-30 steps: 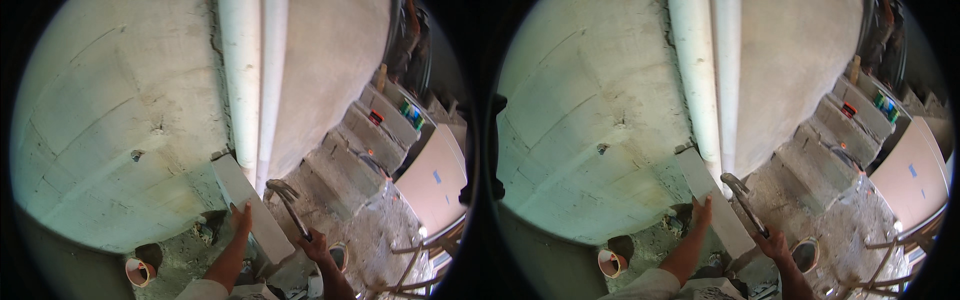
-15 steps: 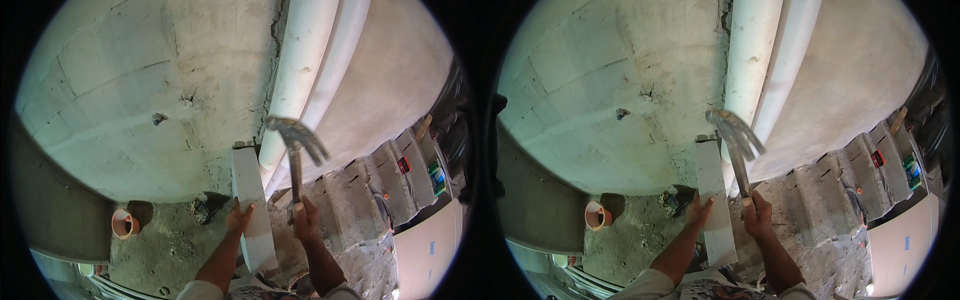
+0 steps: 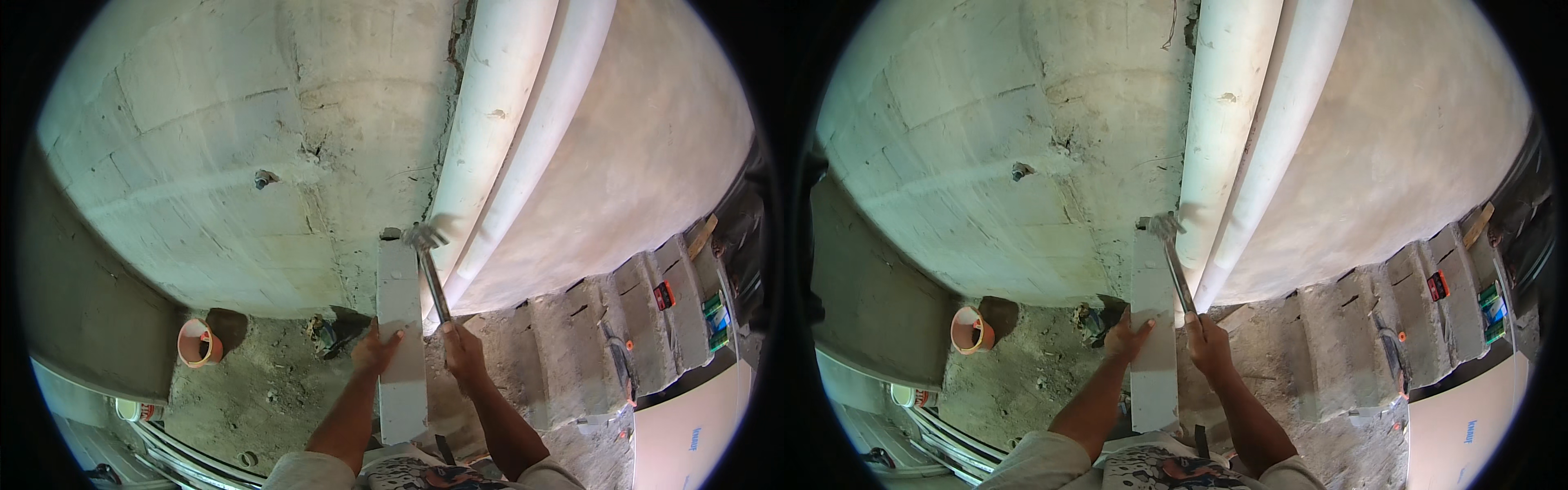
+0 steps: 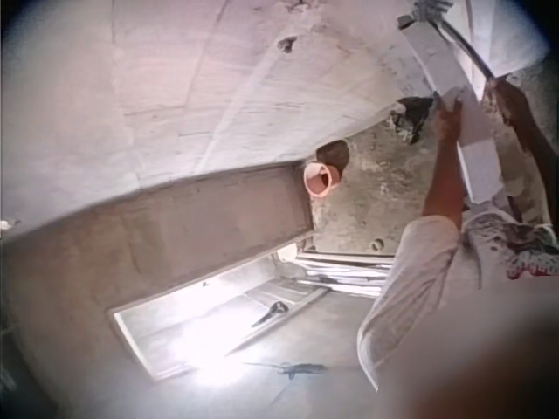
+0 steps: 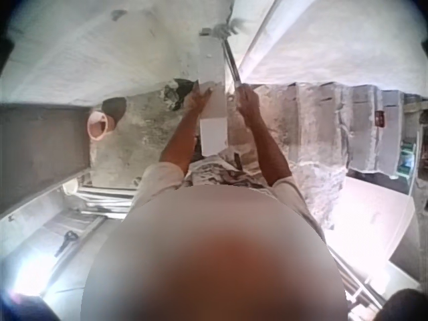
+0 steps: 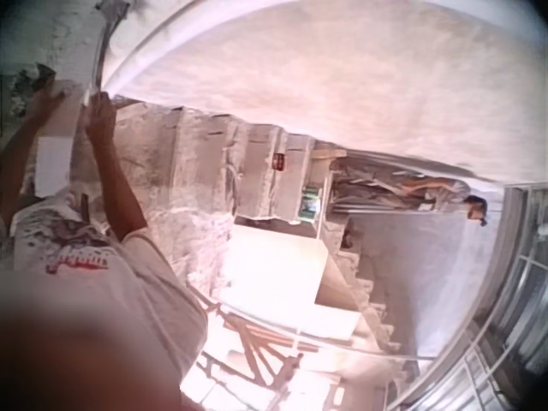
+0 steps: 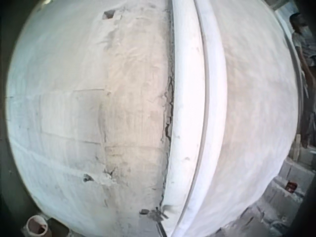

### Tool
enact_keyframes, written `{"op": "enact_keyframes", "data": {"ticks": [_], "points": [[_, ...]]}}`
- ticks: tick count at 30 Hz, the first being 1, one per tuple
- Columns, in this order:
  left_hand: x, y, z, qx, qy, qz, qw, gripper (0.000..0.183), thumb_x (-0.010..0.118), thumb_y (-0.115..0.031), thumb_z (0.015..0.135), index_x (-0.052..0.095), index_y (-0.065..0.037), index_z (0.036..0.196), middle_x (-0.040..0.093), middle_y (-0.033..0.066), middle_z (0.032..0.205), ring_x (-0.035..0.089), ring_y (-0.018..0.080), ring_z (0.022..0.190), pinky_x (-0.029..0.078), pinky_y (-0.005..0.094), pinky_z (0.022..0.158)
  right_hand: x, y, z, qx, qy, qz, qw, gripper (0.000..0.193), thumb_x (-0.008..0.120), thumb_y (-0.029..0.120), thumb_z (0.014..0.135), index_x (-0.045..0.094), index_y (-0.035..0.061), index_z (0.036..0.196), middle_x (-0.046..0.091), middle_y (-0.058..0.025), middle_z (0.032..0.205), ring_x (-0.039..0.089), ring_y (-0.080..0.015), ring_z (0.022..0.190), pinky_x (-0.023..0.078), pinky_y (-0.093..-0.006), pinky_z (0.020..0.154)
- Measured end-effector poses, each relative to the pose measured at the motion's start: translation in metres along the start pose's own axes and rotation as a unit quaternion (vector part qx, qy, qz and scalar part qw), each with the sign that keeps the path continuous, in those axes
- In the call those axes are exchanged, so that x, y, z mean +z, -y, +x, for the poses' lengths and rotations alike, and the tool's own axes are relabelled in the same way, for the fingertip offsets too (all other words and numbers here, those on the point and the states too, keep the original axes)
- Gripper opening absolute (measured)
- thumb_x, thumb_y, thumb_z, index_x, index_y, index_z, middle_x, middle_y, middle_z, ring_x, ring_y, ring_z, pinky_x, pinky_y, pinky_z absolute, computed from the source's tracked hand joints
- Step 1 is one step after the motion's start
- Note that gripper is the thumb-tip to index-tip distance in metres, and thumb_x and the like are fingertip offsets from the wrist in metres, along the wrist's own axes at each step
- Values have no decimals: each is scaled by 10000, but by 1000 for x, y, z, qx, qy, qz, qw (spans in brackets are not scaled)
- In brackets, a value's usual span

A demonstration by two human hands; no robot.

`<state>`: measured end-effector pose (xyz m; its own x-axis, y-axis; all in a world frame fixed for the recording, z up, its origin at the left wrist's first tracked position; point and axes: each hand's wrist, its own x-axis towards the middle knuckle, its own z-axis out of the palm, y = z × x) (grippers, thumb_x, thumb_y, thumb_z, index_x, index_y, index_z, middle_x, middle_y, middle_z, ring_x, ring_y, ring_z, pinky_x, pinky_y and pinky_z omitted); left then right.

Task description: The person places rectangular wall tiles against a concrete wall, taps them into position with a hammer, and uses a trowel to apply mortar between the tile and wall. They also measure the wall with a tape measure and adjust tile placement multiple times.

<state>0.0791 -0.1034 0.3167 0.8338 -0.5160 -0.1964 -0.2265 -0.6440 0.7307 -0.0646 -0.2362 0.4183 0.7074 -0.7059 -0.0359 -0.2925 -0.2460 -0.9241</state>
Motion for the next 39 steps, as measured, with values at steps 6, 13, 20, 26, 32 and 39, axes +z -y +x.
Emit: {"op": "enact_keyframes", "data": {"ticks": [6,13,20,26,32,39], "points": [[-1,-2,-2,0,0,11,1000,820,578,-630,815,387,-128,1435,642,241,1126,636,409,1012,490,484,869,-19,46,-15,-159,-19,122,980,342,454,335,1006,524,30,867,487,-21,606,462,-83,532,385,-298,481],[0,0,-1,-2,1,-20,1000,827,608,-619,805,389,-132,1437,643,232,1139,634,405,1027,489,476,884,29,-30,17,-40,14,-180,983,439,470,415,960,580,-7,913,603,-280,712,604,-490,745,470,-540,688],[5,8,2,26,-31,-37,999,819,647,-587,796,442,-69,1396,651,237,1122,637,409,1024,494,470,877,2,-28,-30,6,6,-43,999,400,559,393,934,591,6,838,590,-219,674,600,-394,633,458,-439,604],[9,15,8,20,-29,-56,998,842,678,-561,786,452,-1,1373,645,251,1123,638,390,1032,496,443,880,-61,-46,-110,5,-2,-44,999,381,684,380,858,586,12,838,566,-166,627,532,-281,557,447,-385,571],[16,18,13,22,-51,-63,996,718,694,-513,798,519,-74,1339,650,173,1171,632,352,1048,490,428,879,-105,-96,-172,184,84,-166,965,421,697,435,833,657,36,960,641,-167,709,647,-301,674,487,-371,635],[16,19,12,61,-38,-136,988,713,697,-435,837,471,-10,1363,607,194,1224,605,325,1077,477,413,897,-138,-109,-212,199,135,-278,930,345,681,453,811,660,134,940,682,-96,864,674,-286,812,522,-400,741]]}}
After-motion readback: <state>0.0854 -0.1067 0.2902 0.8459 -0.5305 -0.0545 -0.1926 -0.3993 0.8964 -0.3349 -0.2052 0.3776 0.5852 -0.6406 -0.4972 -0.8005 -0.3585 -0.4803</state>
